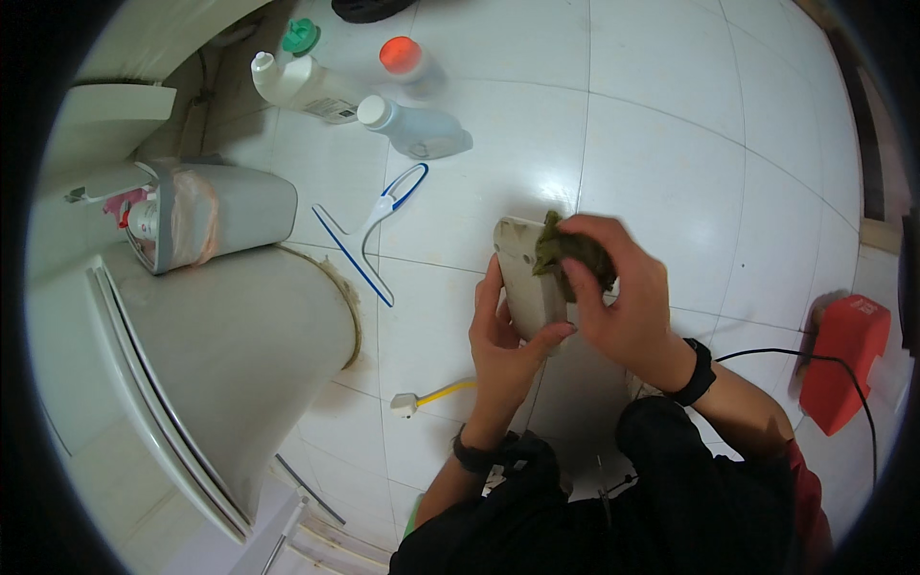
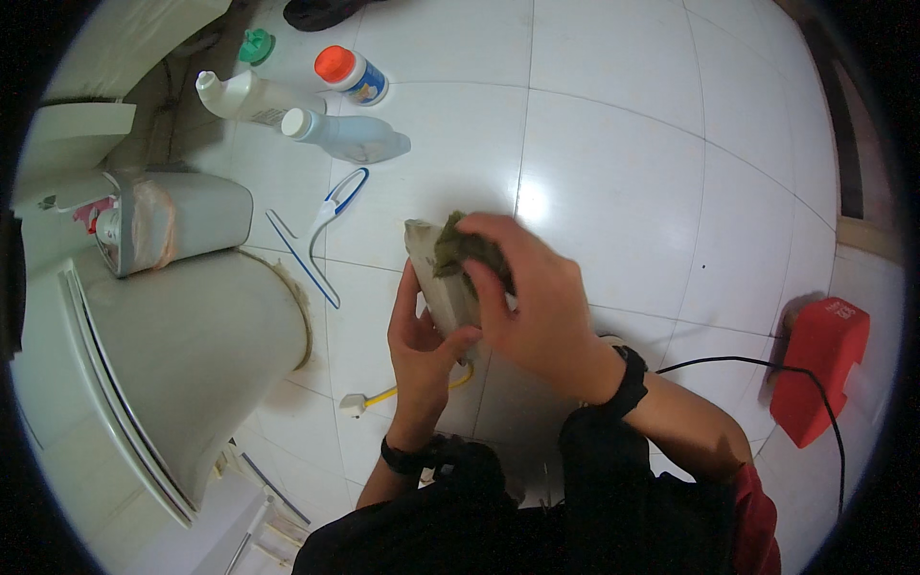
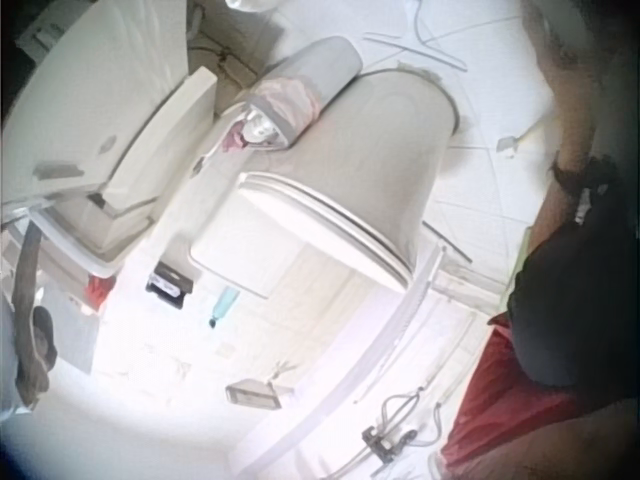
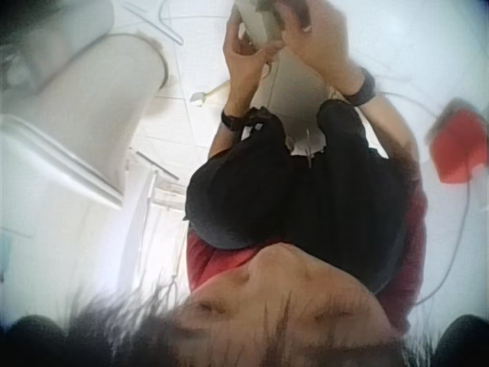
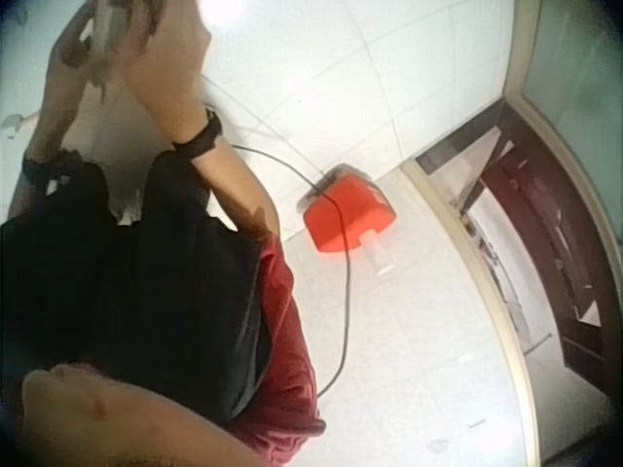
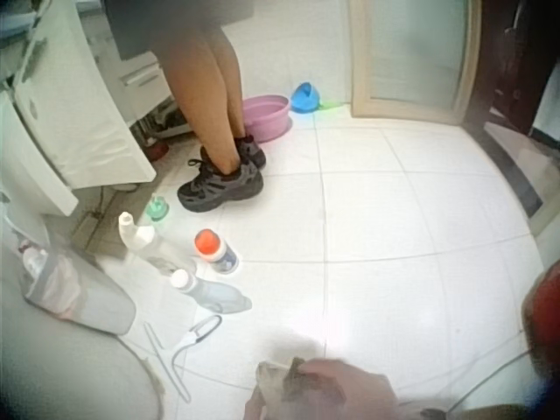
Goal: The person wipes a power strip and its attached yellow cable with a cloth while crouching in a bathroom.
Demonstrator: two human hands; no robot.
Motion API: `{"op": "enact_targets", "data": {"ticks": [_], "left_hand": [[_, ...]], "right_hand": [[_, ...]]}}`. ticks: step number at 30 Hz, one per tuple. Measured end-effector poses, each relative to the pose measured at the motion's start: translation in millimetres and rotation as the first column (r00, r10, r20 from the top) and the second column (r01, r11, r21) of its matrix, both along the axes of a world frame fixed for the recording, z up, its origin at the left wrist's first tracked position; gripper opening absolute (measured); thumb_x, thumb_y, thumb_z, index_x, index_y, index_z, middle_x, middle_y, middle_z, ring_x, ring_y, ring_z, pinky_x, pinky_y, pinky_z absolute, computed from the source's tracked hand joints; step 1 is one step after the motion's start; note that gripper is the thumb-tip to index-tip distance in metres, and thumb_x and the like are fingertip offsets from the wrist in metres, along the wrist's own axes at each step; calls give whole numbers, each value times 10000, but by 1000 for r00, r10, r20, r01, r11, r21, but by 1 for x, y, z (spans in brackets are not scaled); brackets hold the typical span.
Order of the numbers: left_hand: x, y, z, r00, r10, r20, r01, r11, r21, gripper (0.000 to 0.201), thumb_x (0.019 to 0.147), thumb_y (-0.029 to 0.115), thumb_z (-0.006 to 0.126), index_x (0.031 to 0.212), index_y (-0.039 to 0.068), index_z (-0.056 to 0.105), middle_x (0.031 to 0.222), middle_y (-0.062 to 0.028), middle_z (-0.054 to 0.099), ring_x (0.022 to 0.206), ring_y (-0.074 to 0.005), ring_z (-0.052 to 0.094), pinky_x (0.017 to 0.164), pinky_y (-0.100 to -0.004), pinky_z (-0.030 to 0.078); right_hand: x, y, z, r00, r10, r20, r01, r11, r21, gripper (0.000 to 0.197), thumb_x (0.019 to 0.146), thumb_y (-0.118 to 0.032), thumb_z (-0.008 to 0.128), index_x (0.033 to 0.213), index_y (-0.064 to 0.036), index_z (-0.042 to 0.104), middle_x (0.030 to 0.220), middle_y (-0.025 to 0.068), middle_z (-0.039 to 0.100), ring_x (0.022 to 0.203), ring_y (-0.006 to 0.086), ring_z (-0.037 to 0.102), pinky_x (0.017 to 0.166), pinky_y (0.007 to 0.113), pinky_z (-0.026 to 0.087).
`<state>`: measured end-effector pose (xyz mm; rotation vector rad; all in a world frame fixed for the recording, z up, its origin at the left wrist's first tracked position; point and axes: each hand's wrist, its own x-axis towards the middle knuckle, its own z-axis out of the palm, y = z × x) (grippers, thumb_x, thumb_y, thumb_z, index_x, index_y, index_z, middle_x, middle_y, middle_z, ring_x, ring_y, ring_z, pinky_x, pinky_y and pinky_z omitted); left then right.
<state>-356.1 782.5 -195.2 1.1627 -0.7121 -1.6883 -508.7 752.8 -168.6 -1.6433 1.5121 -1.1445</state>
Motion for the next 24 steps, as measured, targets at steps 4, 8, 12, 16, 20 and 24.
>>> {"op": "enact_targets", "data": {"ticks": [4,8,12,16,20,24], "left_hand": [[1,8,-10,936,-8,351,76,980,-183,1077,673,56,934,1560,-12,326,1452,-130,488,1269,-240,549,1017,-352,518],[7,10,-20,870,-34,492,146,971,-191,1136,605,117,978,1547,-19,359,1440,-155,531,1285,-249,552,1027,-370,504],[-8,8,1,917,-88,388,141,984,-110,1132,631,117,966,1559,-19,332,1430,-184,552,1278,-276,571,1042,-389,487],[-14,17,-7,831,-53,554,211,951,-226,1073,741,4,856,1590,-55,203,1424,-180,540,1263,-236,571,1039,-360,499],[-17,16,-7,789,71,610,79,973,-215,965,748,60,822,1566,-18,314,1379,-228,577,1250,-333,596,1022,-404,493],[-17,13,-5,782,77,618,105,961,-254,979,726,65,835,1562,-7,332,1279,-210,611,1168,-325,624,961,-402,517]], "right_hand": [[-7,15,-7,901,-190,389,90,961,260,272,889,29,649,1144,-38,579,944,164,732,767,271,740,687,303,555],[-8,44,-13,994,-32,102,-9,926,376,266,874,-3,672,1126,-47,603,863,162,717,750,273,737,661,328,547],[-18,26,-9,968,-145,203,73,943,324,277,863,52,660,1131,-17,643,955,154,724,789,265,736,715,324,575],[-17,5,-4,964,-157,215,154,988,28,288,849,95,664,1121,0,678,1138,139,694,928,245,727,795,304,597],[-11,29,0,993,-4,-114,-6,997,-81,320,837,50,720,1147,-29,707,1192,133,657,963,281,717,793,342,607],[-13,33,-2,983,21,-184,-40,994,-102,319,834,20,734,1148,-29,713,1210,135,650,944,318,710,772,352,605]]}}
